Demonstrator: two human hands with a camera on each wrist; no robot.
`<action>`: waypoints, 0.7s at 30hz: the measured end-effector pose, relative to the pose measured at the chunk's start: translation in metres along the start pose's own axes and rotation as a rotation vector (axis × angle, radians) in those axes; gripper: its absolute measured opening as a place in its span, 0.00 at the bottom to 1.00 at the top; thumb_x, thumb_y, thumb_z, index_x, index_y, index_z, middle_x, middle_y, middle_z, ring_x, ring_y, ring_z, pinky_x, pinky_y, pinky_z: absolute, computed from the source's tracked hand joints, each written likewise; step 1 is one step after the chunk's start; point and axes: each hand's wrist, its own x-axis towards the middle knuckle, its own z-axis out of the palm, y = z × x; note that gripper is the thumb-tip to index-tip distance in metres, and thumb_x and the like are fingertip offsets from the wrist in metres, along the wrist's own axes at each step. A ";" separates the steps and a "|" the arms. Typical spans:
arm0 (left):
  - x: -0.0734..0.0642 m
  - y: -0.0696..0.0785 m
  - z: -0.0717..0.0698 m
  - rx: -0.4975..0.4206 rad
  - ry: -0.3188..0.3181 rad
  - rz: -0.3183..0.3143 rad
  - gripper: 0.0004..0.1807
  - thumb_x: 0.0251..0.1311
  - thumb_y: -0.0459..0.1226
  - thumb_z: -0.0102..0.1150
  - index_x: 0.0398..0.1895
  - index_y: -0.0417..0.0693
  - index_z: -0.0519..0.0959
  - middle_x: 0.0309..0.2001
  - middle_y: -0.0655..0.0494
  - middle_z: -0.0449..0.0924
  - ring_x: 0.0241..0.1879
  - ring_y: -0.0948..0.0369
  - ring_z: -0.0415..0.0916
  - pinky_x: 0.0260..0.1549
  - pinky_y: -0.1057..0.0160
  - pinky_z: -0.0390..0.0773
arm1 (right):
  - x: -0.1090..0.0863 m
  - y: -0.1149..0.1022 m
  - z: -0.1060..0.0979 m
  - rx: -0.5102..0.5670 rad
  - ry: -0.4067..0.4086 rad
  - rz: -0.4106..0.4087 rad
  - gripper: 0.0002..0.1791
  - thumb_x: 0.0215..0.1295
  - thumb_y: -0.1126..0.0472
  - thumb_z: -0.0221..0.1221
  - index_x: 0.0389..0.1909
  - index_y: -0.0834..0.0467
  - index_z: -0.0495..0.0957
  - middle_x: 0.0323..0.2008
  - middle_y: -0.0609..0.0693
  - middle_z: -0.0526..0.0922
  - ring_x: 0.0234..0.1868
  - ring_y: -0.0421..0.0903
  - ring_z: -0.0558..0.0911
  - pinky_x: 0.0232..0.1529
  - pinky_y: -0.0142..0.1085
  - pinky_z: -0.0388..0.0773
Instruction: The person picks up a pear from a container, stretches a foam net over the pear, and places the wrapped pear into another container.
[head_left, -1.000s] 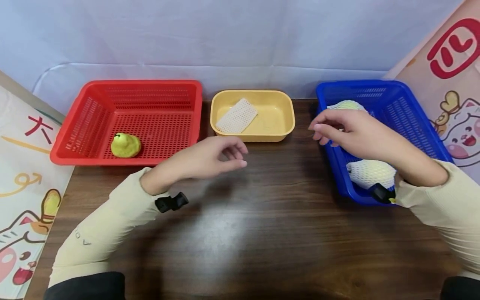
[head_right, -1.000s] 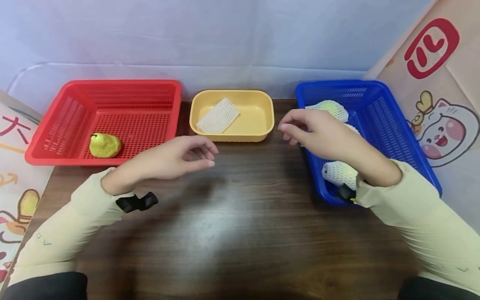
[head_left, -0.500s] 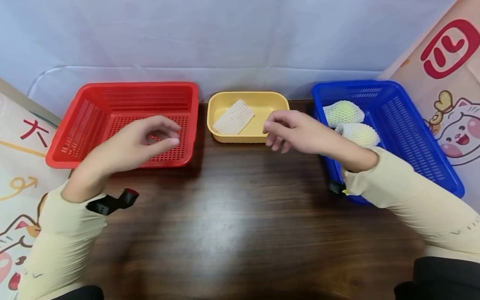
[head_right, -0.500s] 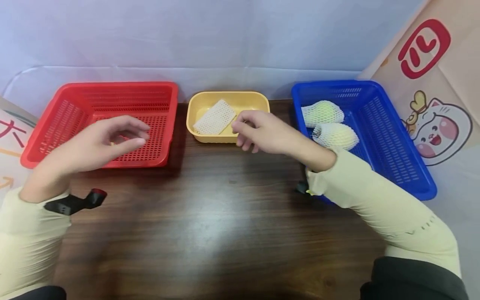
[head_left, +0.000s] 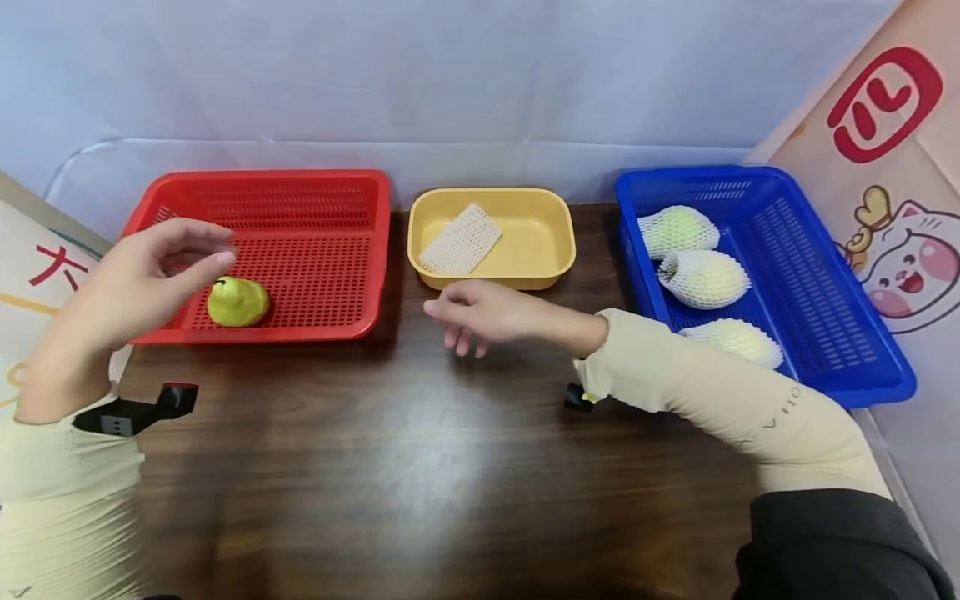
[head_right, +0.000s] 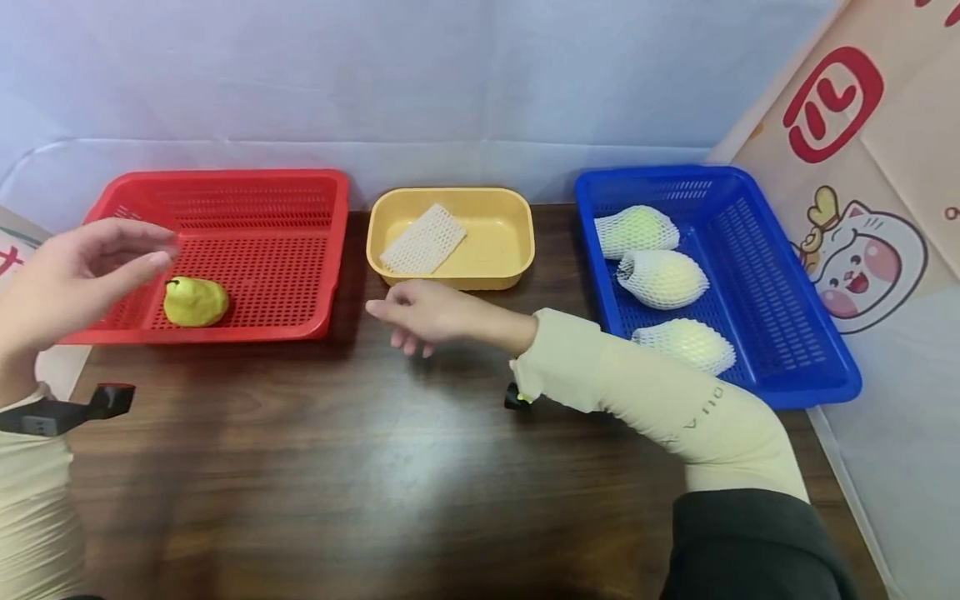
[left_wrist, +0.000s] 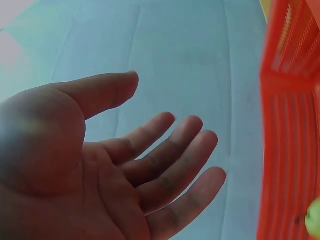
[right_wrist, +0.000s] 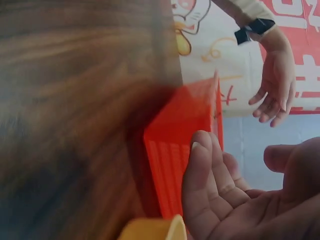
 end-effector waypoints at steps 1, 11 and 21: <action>0.000 -0.005 -0.002 0.001 0.011 -0.016 0.21 0.71 0.44 0.61 0.62 0.44 0.76 0.44 0.74 0.77 0.39 0.78 0.75 0.37 0.84 0.70 | 0.003 -0.001 0.004 0.017 -0.002 0.007 0.17 0.81 0.49 0.50 0.43 0.60 0.75 0.31 0.55 0.85 0.34 0.58 0.85 0.28 0.39 0.84; 0.010 -0.050 -0.007 0.088 -0.125 -0.218 0.40 0.74 0.56 0.50 0.74 0.34 0.60 0.66 0.28 0.65 0.60 0.42 0.67 0.49 0.63 0.76 | 0.041 -0.002 0.052 0.226 -0.024 0.085 0.26 0.82 0.43 0.45 0.51 0.65 0.72 0.30 0.53 0.84 0.26 0.44 0.83 0.22 0.35 0.81; 0.026 -0.067 -0.011 0.158 -0.380 -0.288 0.53 0.70 0.62 0.51 0.78 0.30 0.46 0.69 0.23 0.55 0.64 0.29 0.56 0.56 0.27 0.68 | 0.066 0.001 0.073 0.332 0.042 0.036 0.30 0.81 0.43 0.45 0.55 0.70 0.73 0.28 0.52 0.83 0.24 0.43 0.82 0.21 0.34 0.81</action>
